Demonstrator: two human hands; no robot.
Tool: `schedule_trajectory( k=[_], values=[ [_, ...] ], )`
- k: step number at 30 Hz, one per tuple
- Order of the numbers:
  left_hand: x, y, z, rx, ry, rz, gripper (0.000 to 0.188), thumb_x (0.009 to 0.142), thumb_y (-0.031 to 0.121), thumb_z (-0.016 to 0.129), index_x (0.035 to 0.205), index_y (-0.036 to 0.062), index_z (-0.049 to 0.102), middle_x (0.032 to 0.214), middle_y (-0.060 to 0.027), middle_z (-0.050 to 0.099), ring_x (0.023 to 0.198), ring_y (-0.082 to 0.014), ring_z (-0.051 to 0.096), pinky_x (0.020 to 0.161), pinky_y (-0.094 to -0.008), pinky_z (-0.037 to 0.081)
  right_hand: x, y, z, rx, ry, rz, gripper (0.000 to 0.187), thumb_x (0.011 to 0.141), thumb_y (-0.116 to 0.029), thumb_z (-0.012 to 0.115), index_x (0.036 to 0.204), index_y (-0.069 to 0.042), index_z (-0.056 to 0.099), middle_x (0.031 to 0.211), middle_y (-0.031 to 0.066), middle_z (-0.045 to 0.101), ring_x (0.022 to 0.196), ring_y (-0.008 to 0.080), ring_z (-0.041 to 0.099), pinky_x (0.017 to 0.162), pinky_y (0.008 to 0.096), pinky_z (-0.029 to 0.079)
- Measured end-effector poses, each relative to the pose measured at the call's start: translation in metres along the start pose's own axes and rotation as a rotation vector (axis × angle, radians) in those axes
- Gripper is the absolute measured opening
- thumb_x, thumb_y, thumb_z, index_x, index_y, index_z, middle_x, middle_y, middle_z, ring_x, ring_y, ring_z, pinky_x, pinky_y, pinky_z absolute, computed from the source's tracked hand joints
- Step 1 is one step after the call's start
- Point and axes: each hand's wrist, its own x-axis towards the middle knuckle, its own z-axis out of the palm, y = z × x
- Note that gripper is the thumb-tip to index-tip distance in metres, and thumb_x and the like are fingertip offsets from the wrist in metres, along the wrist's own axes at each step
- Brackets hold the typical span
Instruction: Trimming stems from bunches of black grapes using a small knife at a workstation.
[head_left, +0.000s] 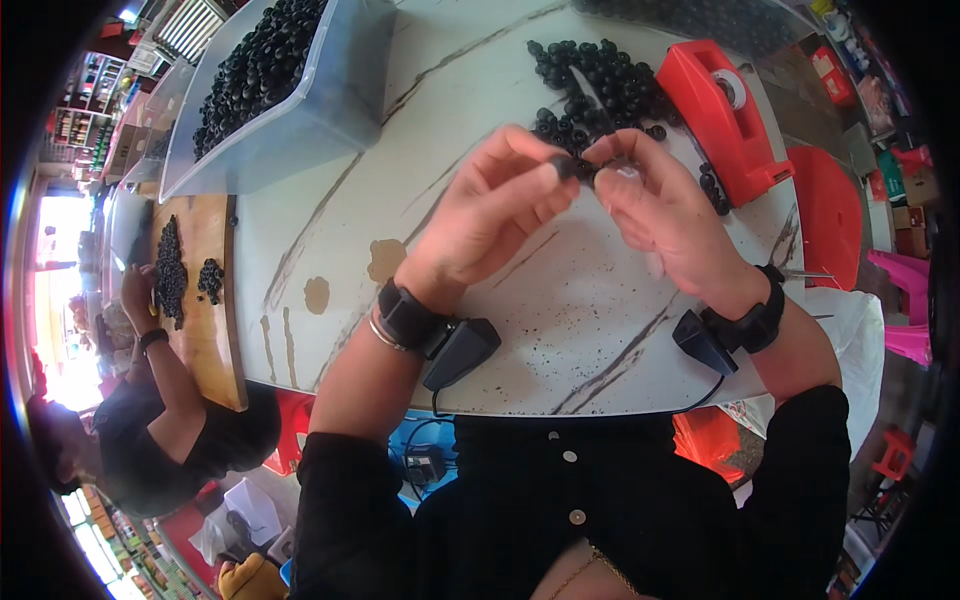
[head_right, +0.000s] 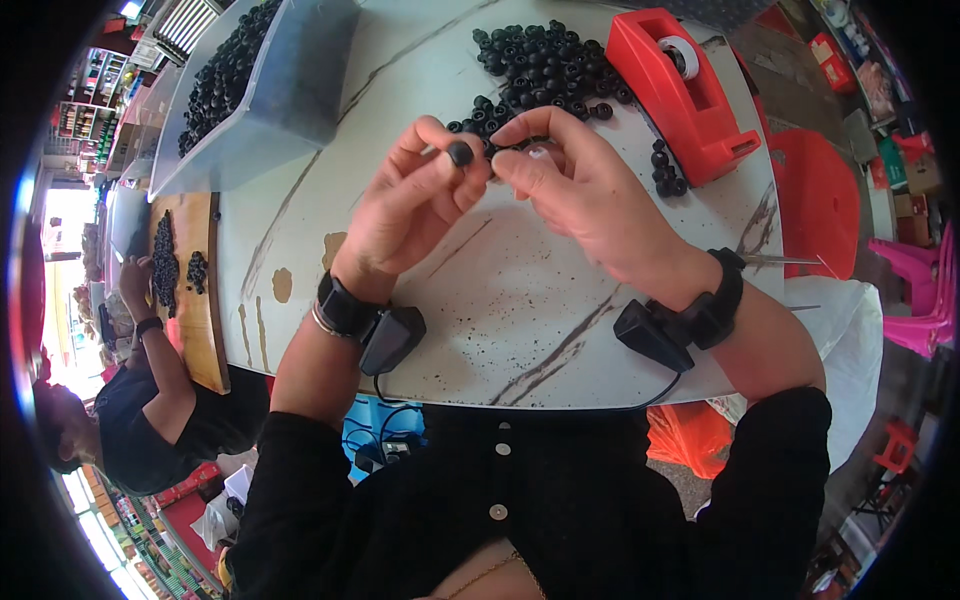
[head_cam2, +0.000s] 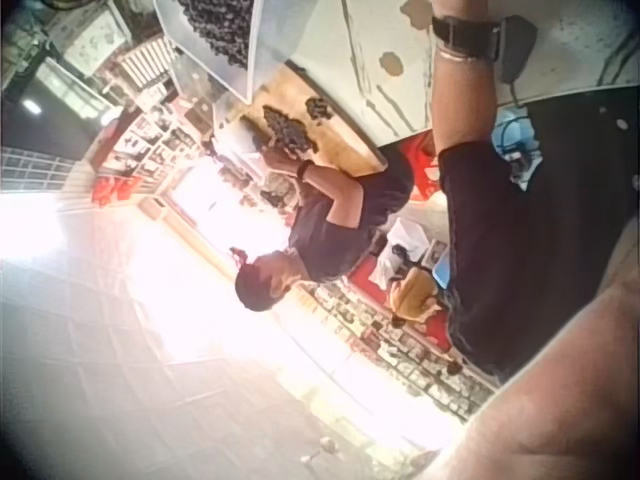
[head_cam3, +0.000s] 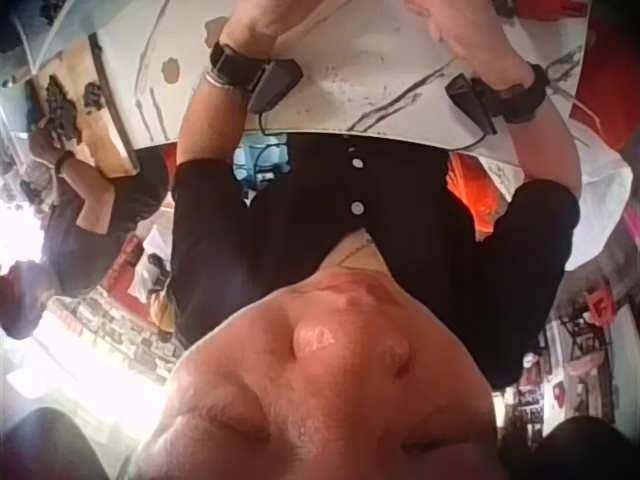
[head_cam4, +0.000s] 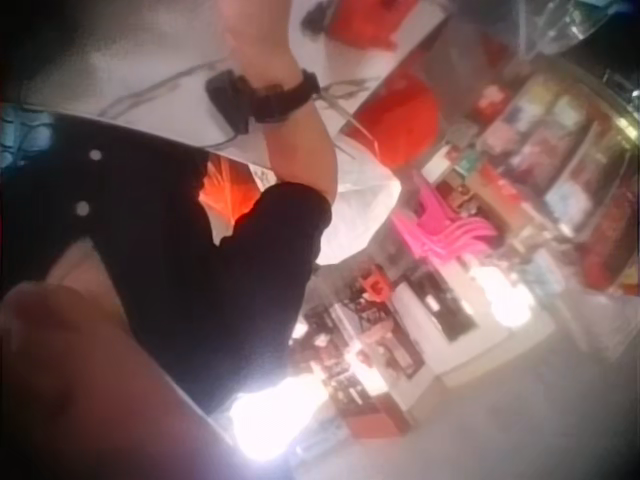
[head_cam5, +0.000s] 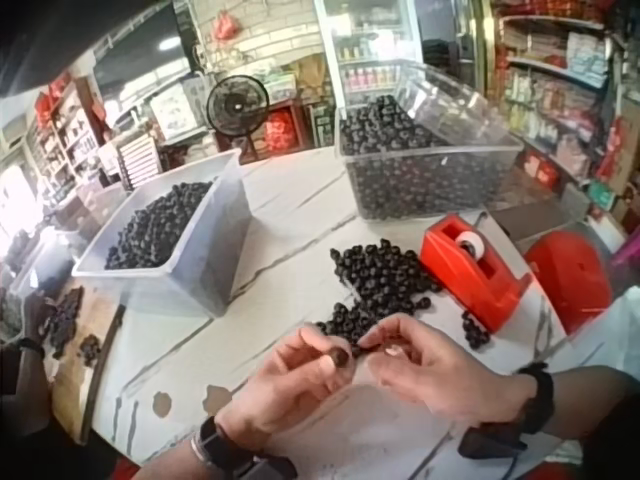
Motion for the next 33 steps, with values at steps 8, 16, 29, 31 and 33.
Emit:
schedule_trajectory(
  k=[8, 16, 29, 31, 33],
  values=[
    [0.002, 0.017, -0.004, 0.599, 0.193, 0.0, 0.009, 0.08, 0.005, 0.056, 0.088, 0.0026, 0.055, 0.087, -0.0025, 0.054, 0.071, -0.011, 0.051, 0.061, -0.024, 0.044, 0.0, 0.001, -0.001, 0.094, 0.007, -0.011, 0.023, 0.089, -0.017, 0.046, 0.107, -0.004, 0.043, 0.074, -0.0026, 0.045, 0.048, -0.0014, 0.029, 0.042, 0.0142, 0.023],
    [0.004, -0.003, -0.006, 1.687, 0.136, 0.345, 0.021, 0.067, 0.002, 0.064, 0.087, -0.0005, 0.058, 0.072, -0.0071, 0.051, 0.06, -0.0161, 0.051, 0.055, -0.0245, 0.042, 0.001, 0.002, -0.001, 0.076, -0.008, -0.011, 0.022, 0.089, -0.017, 0.046, 0.107, -0.004, 0.043, 0.074, -0.0027, 0.044, 0.049, -0.0015, 0.03, 0.042, 0.014, 0.023],
    [-0.003, 0.001, 0.009, 0.755, 0.018, 0.065, 0.016, 0.075, 0.0, 0.065, 0.087, 0.0032, 0.055, 0.078, 0.0032, 0.054, 0.065, -0.0018, 0.046, 0.059, -0.0167, 0.038, 0.002, 0.003, -0.002, -0.076, 0.036, -0.027, 0.022, 0.085, -0.018, 0.056, 0.101, -0.007, 0.044, 0.072, -0.0066, 0.04, 0.049, -0.0023, 0.03, 0.041, 0.0149, 0.021],
    [-0.003, 0.001, 0.008, 0.871, -0.06, 0.047, 0.019, 0.075, -0.002, 0.064, 0.09, 0.0028, 0.055, 0.078, 0.0025, 0.054, 0.066, -0.0017, 0.046, 0.059, -0.0157, 0.037, 0.002, 0.006, -0.003, -0.066, 0.028, -0.056, 0.023, 0.085, -0.017, 0.057, 0.101, -0.007, 0.043, 0.072, -0.0068, 0.04, 0.049, -0.0024, 0.029, 0.041, 0.0149, 0.021],
    [-0.006, 0.001, 0.015, 0.871, -0.031, 0.02, 0.019, 0.076, -0.002, 0.063, 0.092, 0.0025, 0.055, 0.08, 0.0018, 0.055, 0.067, -0.0019, 0.047, 0.058, -0.0157, 0.037, 0.002, 0.007, -0.003, -0.056, 0.02, -0.086, 0.024, 0.084, -0.017, 0.058, 0.101, -0.007, 0.043, 0.072, -0.007, 0.039, 0.049, -0.0026, 0.029, 0.041, 0.0149, 0.02]
  ],
)
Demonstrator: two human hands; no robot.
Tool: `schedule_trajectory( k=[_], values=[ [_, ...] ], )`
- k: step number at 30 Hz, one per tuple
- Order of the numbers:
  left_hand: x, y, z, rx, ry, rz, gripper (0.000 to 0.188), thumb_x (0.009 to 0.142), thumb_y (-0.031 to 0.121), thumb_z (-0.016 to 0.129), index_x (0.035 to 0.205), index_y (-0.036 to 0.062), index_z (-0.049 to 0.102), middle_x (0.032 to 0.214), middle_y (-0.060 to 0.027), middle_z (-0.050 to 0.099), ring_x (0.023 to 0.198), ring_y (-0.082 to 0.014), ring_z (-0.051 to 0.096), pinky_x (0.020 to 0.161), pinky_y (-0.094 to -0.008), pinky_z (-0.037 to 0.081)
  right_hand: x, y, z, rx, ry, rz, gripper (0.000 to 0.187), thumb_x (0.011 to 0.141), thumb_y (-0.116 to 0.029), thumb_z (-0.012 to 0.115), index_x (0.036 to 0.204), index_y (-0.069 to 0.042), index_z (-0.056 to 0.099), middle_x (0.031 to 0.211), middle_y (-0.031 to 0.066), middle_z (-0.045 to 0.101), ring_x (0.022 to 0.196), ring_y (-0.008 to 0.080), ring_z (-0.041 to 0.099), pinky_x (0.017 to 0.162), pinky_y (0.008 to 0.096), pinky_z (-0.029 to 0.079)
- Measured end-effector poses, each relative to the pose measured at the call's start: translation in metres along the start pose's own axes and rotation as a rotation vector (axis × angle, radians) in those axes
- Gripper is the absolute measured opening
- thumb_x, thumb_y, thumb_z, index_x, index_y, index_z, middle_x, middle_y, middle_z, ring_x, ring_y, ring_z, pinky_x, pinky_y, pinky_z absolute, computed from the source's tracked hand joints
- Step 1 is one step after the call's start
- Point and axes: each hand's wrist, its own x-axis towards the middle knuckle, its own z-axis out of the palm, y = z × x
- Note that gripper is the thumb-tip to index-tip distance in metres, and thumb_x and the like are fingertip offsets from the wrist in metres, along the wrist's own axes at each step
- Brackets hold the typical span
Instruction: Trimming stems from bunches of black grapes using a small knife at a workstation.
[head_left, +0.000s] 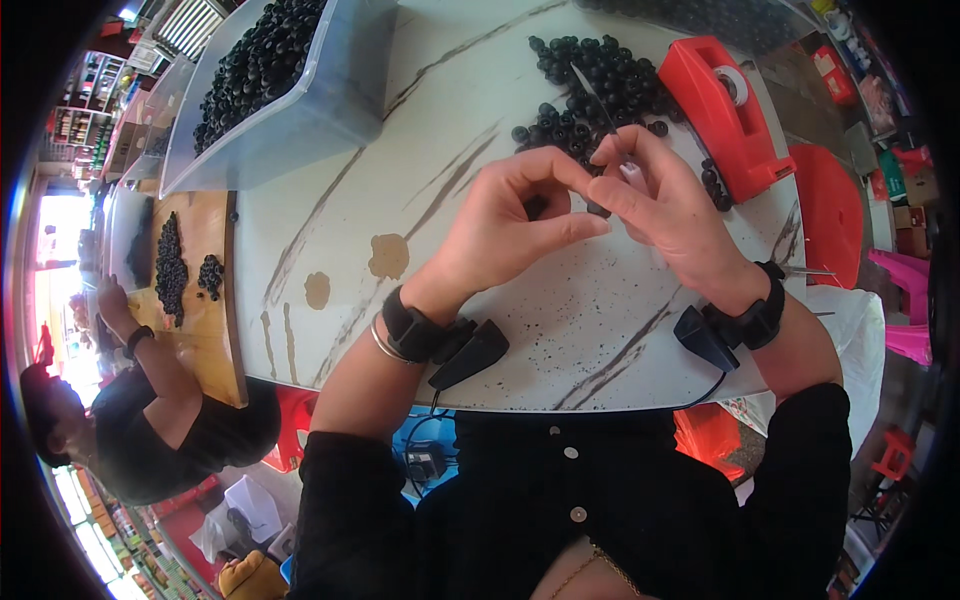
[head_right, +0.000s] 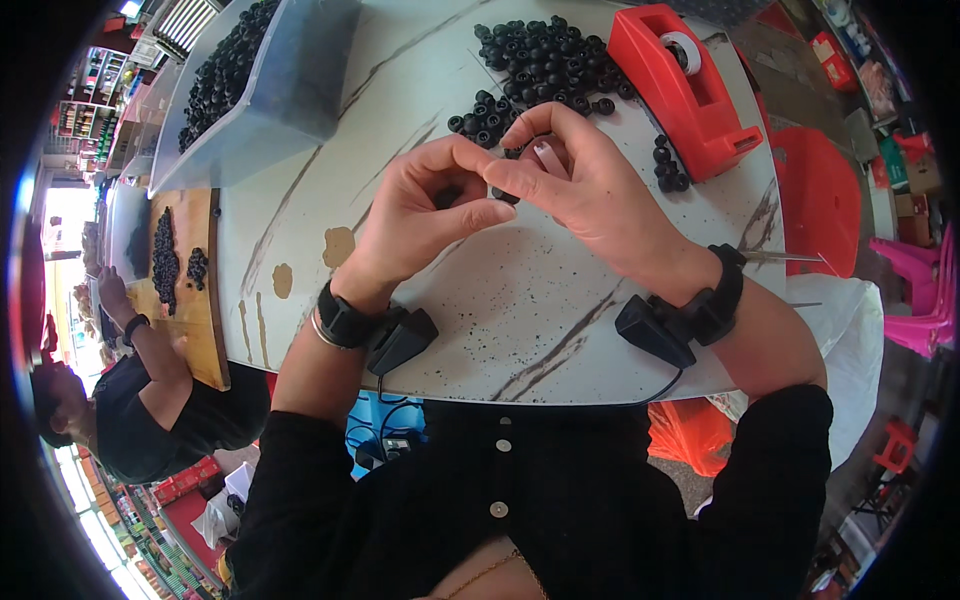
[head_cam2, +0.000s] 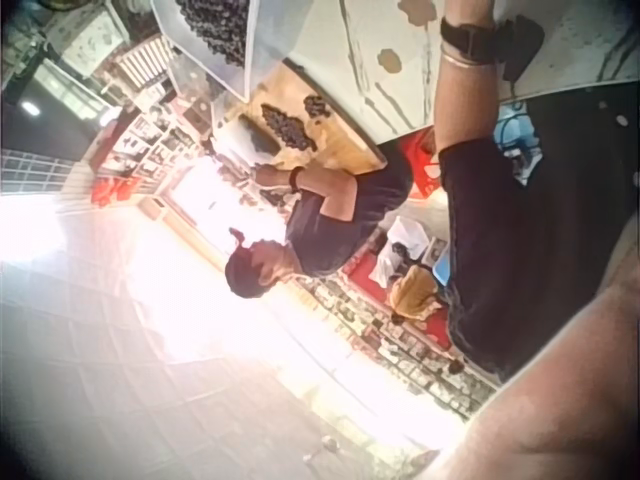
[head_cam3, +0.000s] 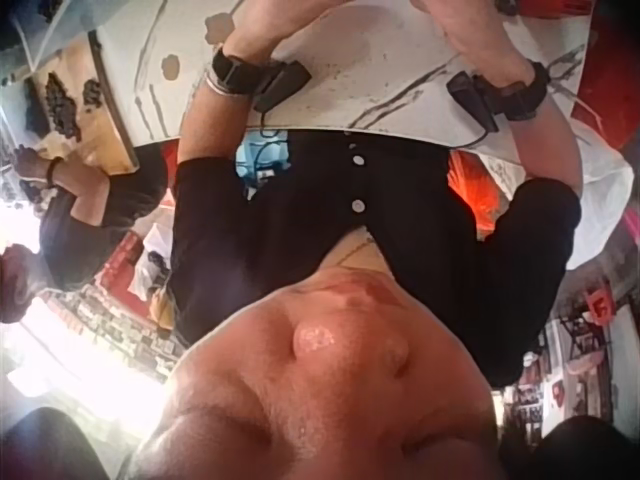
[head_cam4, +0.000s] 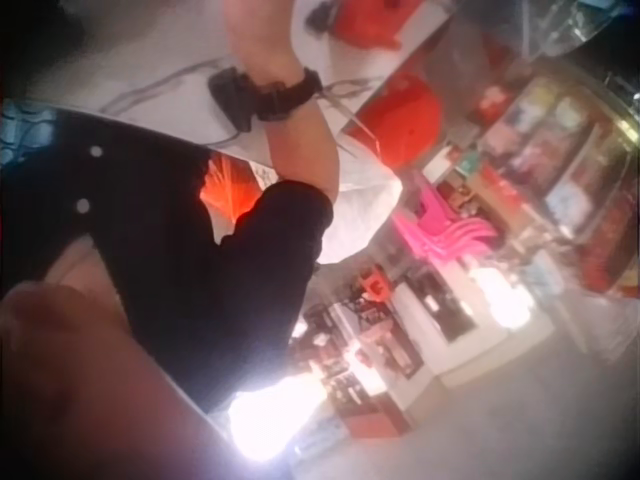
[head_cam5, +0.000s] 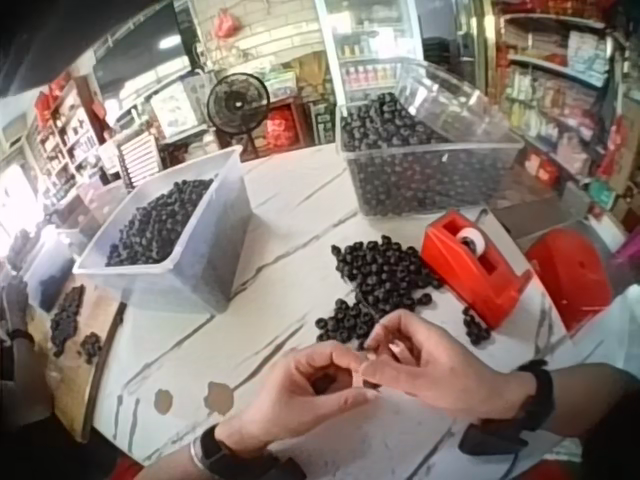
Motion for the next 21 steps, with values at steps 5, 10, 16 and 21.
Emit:
schedule_trajectory(
  k=[5, 10, 16, 21],
  values=[
    [0.003, -0.005, 0.006, -0.179, 0.102, 0.039, 0.017, 0.079, 0.0, 0.06, 0.096, 0.0035, 0.056, 0.083, -0.0005, 0.057, 0.066, -0.002, 0.046, 0.053, -0.0152, 0.034, -0.001, -0.002, -0.001, 0.106, 0.012, 0.053, 0.026, 0.093, -0.028, 0.04, 0.105, -0.005, 0.043, 0.072, -0.0049, 0.042, 0.048, -0.0013, 0.028, 0.041, 0.0142, 0.021],
    [0.003, -0.009, -0.003, -0.614, 0.192, -0.029, 0.016, 0.081, 0.004, 0.06, 0.096, 0.0087, 0.058, 0.084, 0.0014, 0.061, 0.062, -0.0002, 0.046, 0.047, -0.0144, 0.03, -0.002, -0.004, 0.004, 0.052, -0.018, 0.015, 0.032, 0.095, -0.027, 0.031, 0.115, -0.004, 0.041, 0.071, -0.0022, 0.044, 0.048, -0.0001, 0.029, 0.043, 0.014, 0.023],
    [0.004, -0.01, -0.001, -0.614, 0.249, -0.043, 0.011, 0.081, 0.005, 0.06, 0.09, 0.0092, 0.057, 0.081, 0.0006, 0.061, 0.062, -0.0014, 0.046, 0.046, -0.0144, 0.029, -0.005, -0.002, 0.006, -0.133, -0.031, -0.092, 0.028, 0.092, -0.022, 0.043, 0.114, -0.004, 0.044, 0.073, -0.001, 0.05, 0.06, 0.0021, 0.043, 0.052, 0.0157, 0.033],
    [0.005, -0.012, 0.0, -0.584, 0.251, -0.009, 0.009, 0.08, 0.005, 0.061, 0.086, 0.0089, 0.056, 0.084, -0.0011, 0.062, 0.064, -0.002, 0.048, 0.046, -0.0143, 0.029, -0.006, -0.002, 0.007, -0.356, -0.02, -0.181, 0.03, 0.092, -0.016, 0.04, 0.119, -0.004, 0.04, 0.075, -0.0007, 0.048, 0.058, 0.0012, 0.035, 0.051, 0.0146, 0.029]
  ],
)
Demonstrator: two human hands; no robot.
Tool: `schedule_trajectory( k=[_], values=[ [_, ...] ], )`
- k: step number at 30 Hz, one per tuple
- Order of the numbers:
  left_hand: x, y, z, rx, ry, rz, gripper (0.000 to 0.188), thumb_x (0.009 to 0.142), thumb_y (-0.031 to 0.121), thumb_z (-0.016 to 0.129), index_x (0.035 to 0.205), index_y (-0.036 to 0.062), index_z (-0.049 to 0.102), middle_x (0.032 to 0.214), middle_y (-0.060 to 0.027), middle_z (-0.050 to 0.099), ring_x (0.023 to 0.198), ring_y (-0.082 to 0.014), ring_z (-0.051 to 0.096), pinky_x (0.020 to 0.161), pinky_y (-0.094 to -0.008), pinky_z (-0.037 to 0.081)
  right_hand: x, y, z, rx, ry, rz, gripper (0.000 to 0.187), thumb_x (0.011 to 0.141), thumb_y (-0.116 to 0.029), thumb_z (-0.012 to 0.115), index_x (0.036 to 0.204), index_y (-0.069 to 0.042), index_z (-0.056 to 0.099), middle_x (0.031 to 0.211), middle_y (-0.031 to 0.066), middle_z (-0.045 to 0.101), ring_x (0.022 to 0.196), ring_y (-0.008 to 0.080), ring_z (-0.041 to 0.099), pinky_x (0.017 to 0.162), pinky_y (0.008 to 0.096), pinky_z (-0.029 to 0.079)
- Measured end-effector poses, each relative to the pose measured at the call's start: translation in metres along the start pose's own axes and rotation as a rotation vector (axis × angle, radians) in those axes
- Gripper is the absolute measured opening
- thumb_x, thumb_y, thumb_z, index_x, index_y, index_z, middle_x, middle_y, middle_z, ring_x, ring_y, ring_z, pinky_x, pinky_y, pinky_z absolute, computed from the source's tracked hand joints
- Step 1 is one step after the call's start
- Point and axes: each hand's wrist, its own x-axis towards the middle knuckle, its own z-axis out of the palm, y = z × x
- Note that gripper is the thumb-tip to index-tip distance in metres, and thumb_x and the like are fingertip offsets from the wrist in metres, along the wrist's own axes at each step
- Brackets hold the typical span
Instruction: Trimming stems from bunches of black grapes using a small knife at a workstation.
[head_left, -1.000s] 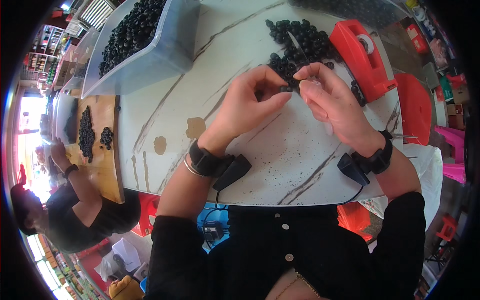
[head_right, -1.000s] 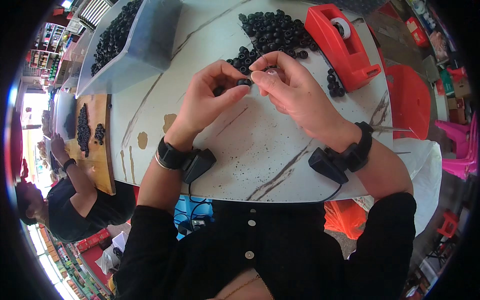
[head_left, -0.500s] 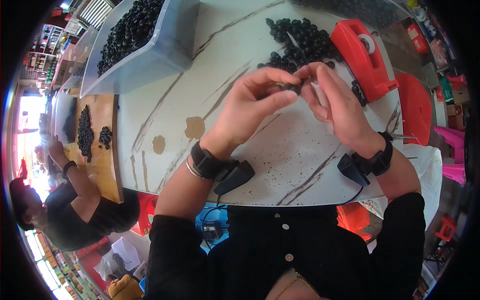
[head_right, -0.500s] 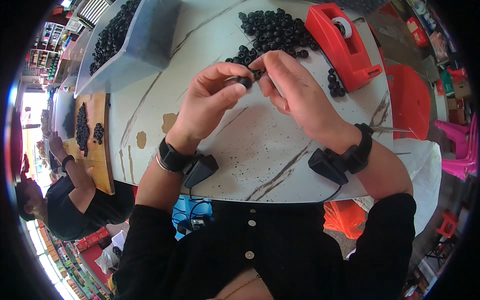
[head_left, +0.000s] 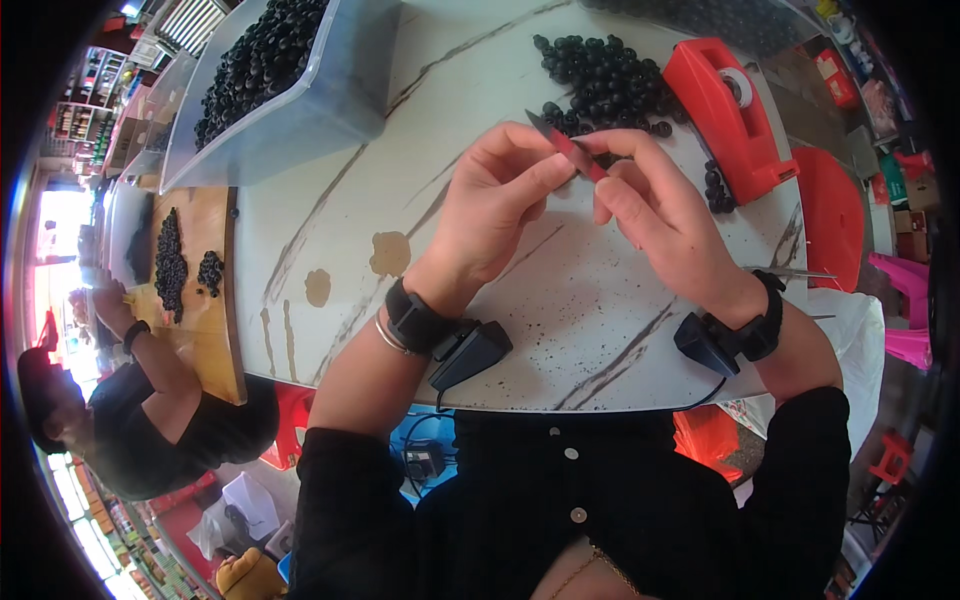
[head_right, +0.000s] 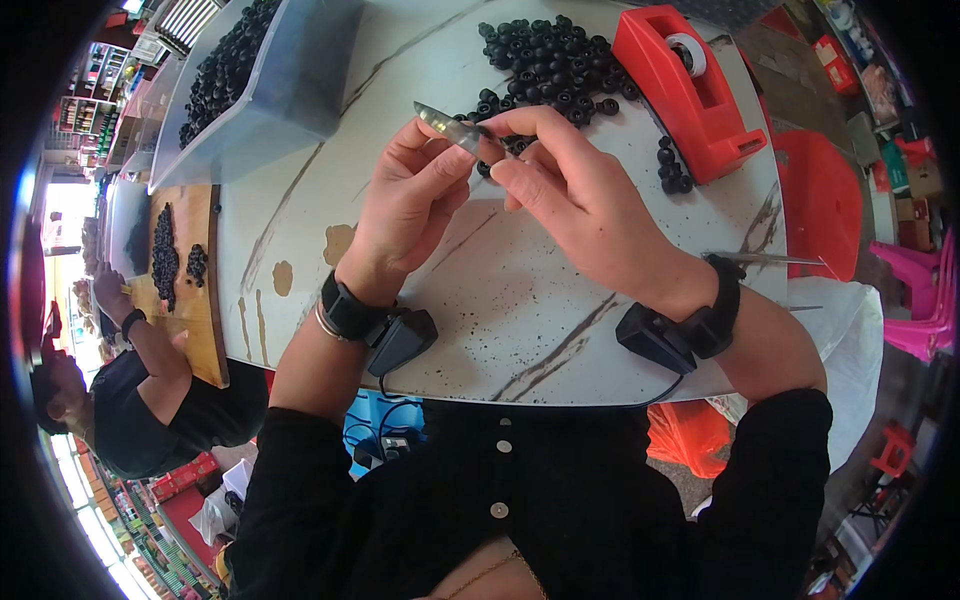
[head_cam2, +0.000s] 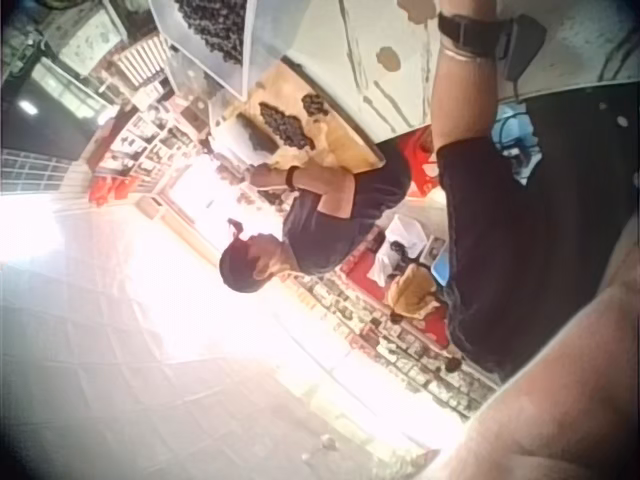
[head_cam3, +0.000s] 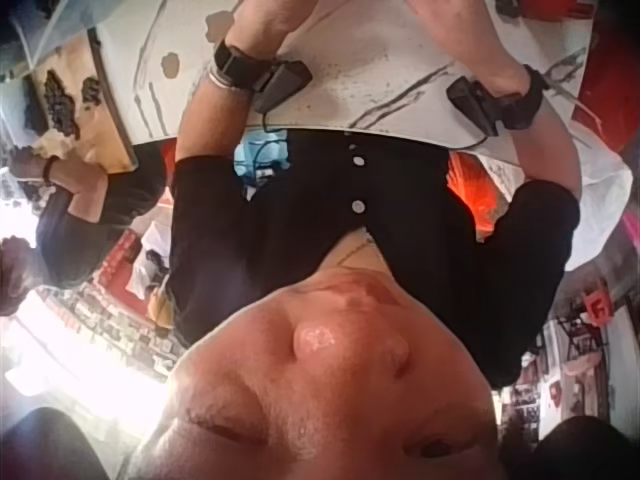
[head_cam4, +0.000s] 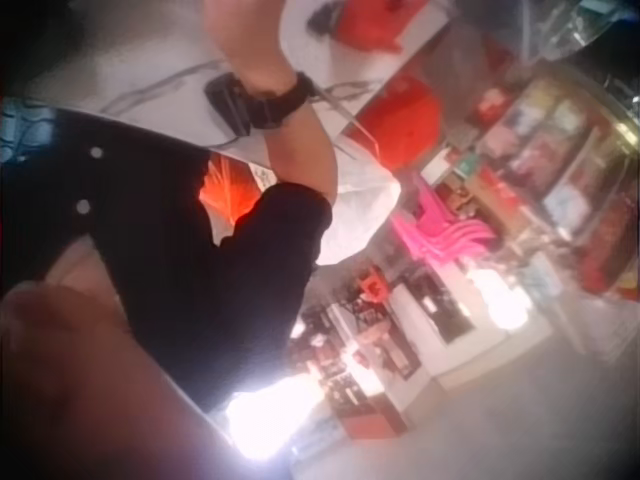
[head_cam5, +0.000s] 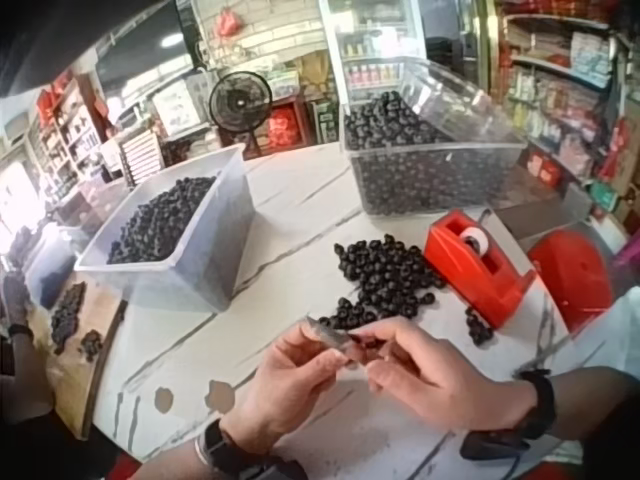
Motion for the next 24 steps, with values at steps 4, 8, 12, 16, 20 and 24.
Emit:
schedule_trajectory(
  k=[4, 8, 12, 16, 20, 24],
  values=[
    [0.0, 0.0, 0.001, 0.039, 0.02, 0.022, 0.009, 0.079, 0.005, 0.061, 0.084, 0.0091, 0.055, 0.083, -0.0016, 0.063, 0.067, -0.0026, 0.05, 0.046, -0.0139, 0.03, 0.0, -0.001, -0.001, -0.005, 0.005, -0.012, 0.029, 0.09, -0.016, 0.046, 0.116, -0.004, 0.042, 0.073, 0.0003, 0.05, 0.064, 0.0041, 0.044, 0.057, 0.0179, 0.035],
    [0.001, 0.0, 0.0, 0.074, 0.007, 0.024, 0.009, 0.079, 0.005, 0.061, 0.082, 0.0096, 0.054, 0.083, -0.0018, 0.063, 0.067, -0.0026, 0.05, 0.047, -0.0136, 0.03, 0.0, -0.001, 0.0, 0.02, 0.022, -0.018, 0.026, 0.088, -0.015, 0.05, 0.111, -0.004, 0.044, 0.073, 0.0019, 0.052, 0.067, 0.0064, 0.05, 0.06, 0.0205, 0.039],
    [0.001, -0.002, -0.003, 0.074, -0.021, 0.017, 0.01, 0.079, 0.004, 0.061, 0.082, 0.0097, 0.054, 0.084, -0.0018, 0.062, 0.067, -0.0025, 0.05, 0.047, -0.0137, 0.03, 0.0, 0.005, 0.001, 0.017, 0.033, -0.052, 0.024, 0.088, -0.014, 0.05, 0.11, -0.004, 0.045, 0.075, 0.0017, 0.053, 0.067, 0.0058, 0.049, 0.06, 0.0202, 0.039],
    [0.001, -0.002, -0.005, 0.024, -0.056, 0.017, 0.01, 0.079, 0.002, 0.061, 0.085, 0.0091, 0.056, 0.084, -0.0014, 0.062, 0.066, -0.0024, 0.05, 0.047, -0.0138, 0.03, 0.001, 0.006, -0.003, -0.018, 0.003, -0.081, 0.024, 0.09, -0.015, 0.046, 0.112, -0.004, 0.043, 0.076, 0.0002, 0.05, 0.066, 0.0044, 0.044, 0.059, 0.0177, 0.036],
    [0.0, 0.002, -0.004, -0.072, -0.075, -0.02, 0.01, 0.079, 0.002, 0.061, 0.087, 0.0084, 0.057, 0.084, -0.0015, 0.062, 0.066, -0.0024, 0.049, 0.047, -0.0138, 0.031, 0.0, -0.001, -0.001, 0.252, 0.001, 0.042, 0.022, 0.091, -0.017, 0.046, 0.108, -0.004, 0.046, 0.073, -0.0011, 0.049, 0.06, 0.0026, 0.043, 0.054, 0.0164, 0.035],
    [0.0, 0.005, -0.004, -0.07, -0.112, -0.079, 0.011, 0.08, 0.002, 0.061, 0.088, 0.0075, 0.057, 0.085, -0.0021, 0.062, 0.067, -0.0023, 0.05, 0.048, -0.014, 0.032, 0.002, -0.006, -0.004, 0.425, -0.028, 0.22, 0.023, 0.091, -0.02, 0.046, 0.108, -0.005, 0.046, 0.073, -0.0013, 0.047, 0.055, 0.0003, 0.037, 0.047, 0.0142, 0.029]
  ],
)
